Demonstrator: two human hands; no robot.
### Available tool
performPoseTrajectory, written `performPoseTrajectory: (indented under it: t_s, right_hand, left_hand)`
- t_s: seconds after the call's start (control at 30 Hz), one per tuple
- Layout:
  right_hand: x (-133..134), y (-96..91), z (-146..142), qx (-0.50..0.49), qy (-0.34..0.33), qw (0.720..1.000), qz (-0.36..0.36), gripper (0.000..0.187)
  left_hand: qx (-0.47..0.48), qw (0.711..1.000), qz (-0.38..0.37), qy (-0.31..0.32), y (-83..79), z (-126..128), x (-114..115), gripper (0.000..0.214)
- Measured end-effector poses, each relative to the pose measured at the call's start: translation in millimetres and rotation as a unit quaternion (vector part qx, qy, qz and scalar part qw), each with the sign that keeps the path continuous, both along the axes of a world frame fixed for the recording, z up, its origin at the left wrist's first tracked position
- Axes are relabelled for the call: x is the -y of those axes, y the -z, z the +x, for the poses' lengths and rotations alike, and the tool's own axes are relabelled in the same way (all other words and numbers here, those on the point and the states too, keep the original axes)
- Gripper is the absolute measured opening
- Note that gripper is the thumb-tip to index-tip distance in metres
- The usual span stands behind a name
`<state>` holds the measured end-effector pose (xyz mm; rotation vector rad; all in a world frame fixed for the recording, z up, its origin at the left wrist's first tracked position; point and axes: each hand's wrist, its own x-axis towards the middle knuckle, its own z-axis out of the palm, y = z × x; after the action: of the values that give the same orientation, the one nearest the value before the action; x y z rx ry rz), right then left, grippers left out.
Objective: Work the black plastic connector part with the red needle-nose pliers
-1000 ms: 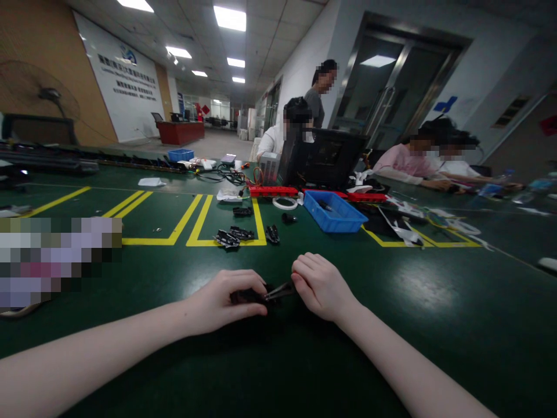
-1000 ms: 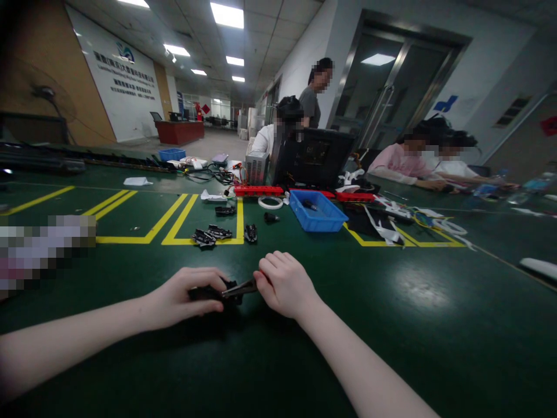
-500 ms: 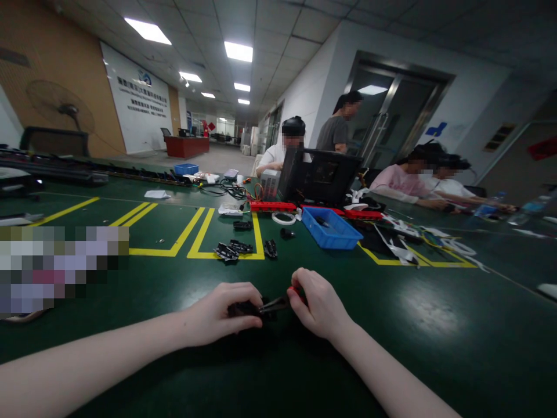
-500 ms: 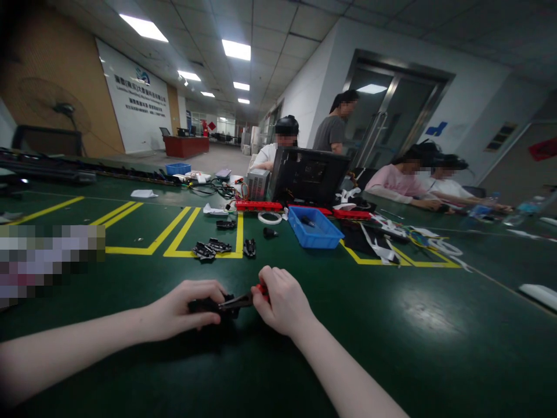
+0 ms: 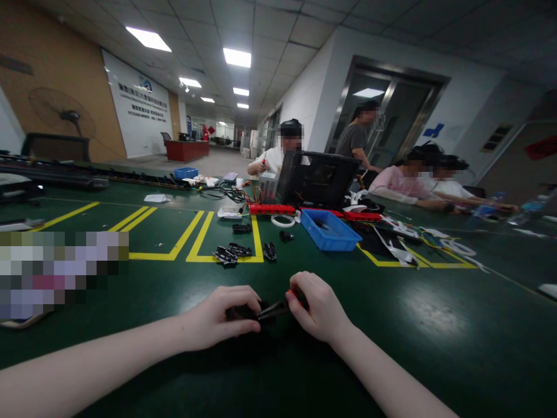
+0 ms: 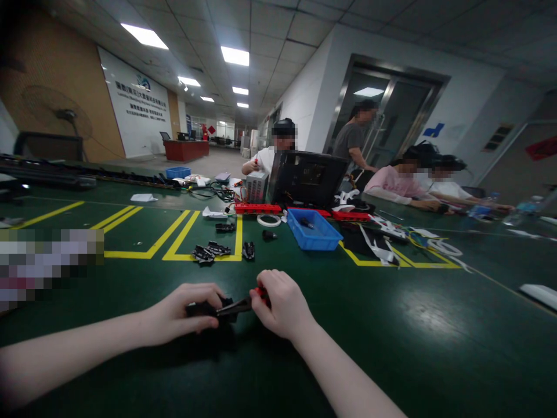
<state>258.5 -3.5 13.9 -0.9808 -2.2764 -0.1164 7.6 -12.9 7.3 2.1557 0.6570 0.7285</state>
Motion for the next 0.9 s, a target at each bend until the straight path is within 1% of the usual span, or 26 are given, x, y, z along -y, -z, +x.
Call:
performPoseTrajectory:
  t_s: [0.13, 0.3, 0.4, 0.5, 0.57, 0.7, 0.8, 0.83, 0.9]
  right_hand:
    - [-0.1, 0.3, 2.5, -0.021, 0.014, 1.0, 0.018, 0.014]
    - [0.3, -2.4, 0.5, -0.006, 0.017, 1.0, 0.02, 0.024]
    - [-0.6, -4.5, 0.8, -0.004, 0.031, 0.999, 0.014, 0.027]
    - [-0.6, -6.2, 4.8, -0.006, 0.047, 0.999, 0.006, 0.029]
    - [1.6, -7.2, 7.4, 0.01, 0.039, 0.999, -0.024, 0.027]
    - [8.6, -9.5, 7.4, 0.077, -0.002, 0.989, -0.128, 0.021]
    - [9.6, -12.0, 9.2, 0.101, -0.019, 0.981, -0.167, 0.02]
    - [8.5, -13.0, 11.9, 0.101, -0.025, 0.978, -0.179, 0.024]
    - [4.9, -14.5, 20.4, 0.092, -0.027, 0.975, -0.2, 0.048]
  left_hand:
    - [-0.003, 1.0, 0.008, 0.014, -1.3, 0.6, 0.4, 0.014]
    - [-0.021, 0.999, 0.007, 0.04, -8.2, 1.9, 4.6, 0.013]
    - [-0.021, 0.999, 0.006, 0.029, -10.2, 2.1, 6.0, 0.013]
    - [-0.014, 1.0, 0.0, 0.021, -8.4, 2.1, 5.4, 0.014]
    - [-0.01, 1.0, -0.006, 0.016, -6.3, 1.9, 4.5, 0.015]
    - [-0.022, 0.999, -0.007, 0.023, -4.1, 1.4, 3.1, 0.015]
    - [-0.015, 1.0, -0.01, 0.016, -3.7, 1.3, 1.9, 0.016]
    - [-0.009, 1.0, -0.013, 0.009, -3.5, 1.4, 1.4, 0.016]
    - [0.005, 1.0, -0.018, -0.006, -3.0, 1.5, 0.4, 0.017]
